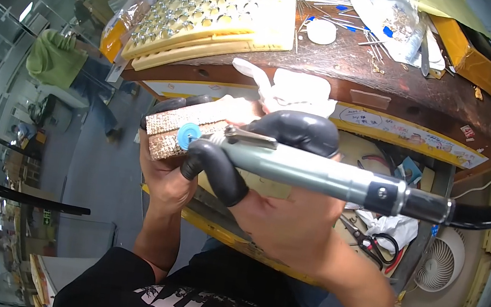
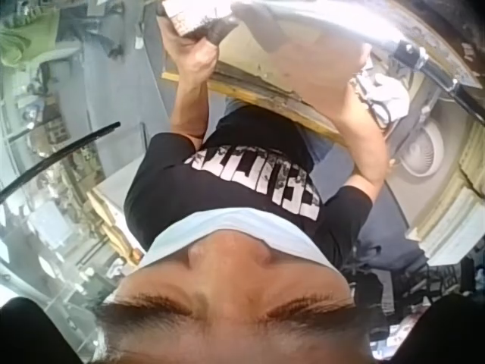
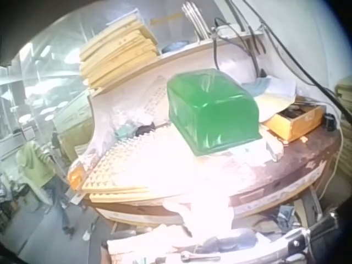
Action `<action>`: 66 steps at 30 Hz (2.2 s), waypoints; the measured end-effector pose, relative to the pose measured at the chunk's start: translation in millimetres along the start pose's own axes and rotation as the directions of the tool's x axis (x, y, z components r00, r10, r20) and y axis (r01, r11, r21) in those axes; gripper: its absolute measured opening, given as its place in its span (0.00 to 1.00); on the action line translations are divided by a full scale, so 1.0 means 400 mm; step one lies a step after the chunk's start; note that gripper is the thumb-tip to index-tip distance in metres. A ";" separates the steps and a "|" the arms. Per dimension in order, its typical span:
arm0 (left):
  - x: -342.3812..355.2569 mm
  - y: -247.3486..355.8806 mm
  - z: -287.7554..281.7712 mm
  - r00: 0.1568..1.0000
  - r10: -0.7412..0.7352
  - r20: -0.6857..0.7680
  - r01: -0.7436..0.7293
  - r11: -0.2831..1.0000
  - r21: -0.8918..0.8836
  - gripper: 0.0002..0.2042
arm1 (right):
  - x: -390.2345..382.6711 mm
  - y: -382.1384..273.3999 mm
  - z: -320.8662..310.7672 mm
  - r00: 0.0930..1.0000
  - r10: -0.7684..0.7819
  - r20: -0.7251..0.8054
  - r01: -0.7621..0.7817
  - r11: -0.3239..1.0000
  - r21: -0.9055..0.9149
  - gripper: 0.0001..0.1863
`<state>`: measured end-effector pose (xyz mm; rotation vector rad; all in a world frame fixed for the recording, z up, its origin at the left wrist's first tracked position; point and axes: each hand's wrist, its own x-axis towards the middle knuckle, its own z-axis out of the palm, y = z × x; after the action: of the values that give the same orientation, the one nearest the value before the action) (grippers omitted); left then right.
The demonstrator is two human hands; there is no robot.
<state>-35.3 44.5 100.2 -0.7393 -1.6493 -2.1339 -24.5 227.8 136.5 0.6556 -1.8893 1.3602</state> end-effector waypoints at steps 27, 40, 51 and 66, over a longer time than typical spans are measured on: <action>-0.008 -0.007 -0.046 0.951 -0.297 0.081 0.307 0.902 -0.304 0.42 | 0.012 0.055 -0.052 0.999 0.004 -0.054 -0.007 0.998 -0.068 0.14; 0.005 -0.009 -0.032 0.971 -0.214 0.101 0.234 0.938 -0.255 0.37 | 0.016 0.036 -0.036 0.995 -0.009 -0.102 -0.010 0.984 -0.179 0.08; -0.005 -0.004 -0.028 0.981 -0.189 0.041 0.194 0.969 -0.154 0.39 | 0.019 0.029 -0.021 0.989 0.010 -0.144 -0.038 0.981 -0.189 0.08; -0.001 -0.004 -0.027 0.990 -0.129 0.048 0.136 0.973 -0.185 0.36 | 0.014 0.029 -0.037 0.987 0.080 -0.139 -0.099 0.986 -0.137 0.05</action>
<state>-38.0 34.4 96.6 -0.7440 -1.5692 -2.4099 -32.8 245.5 136.7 0.4024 -1.9067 1.2757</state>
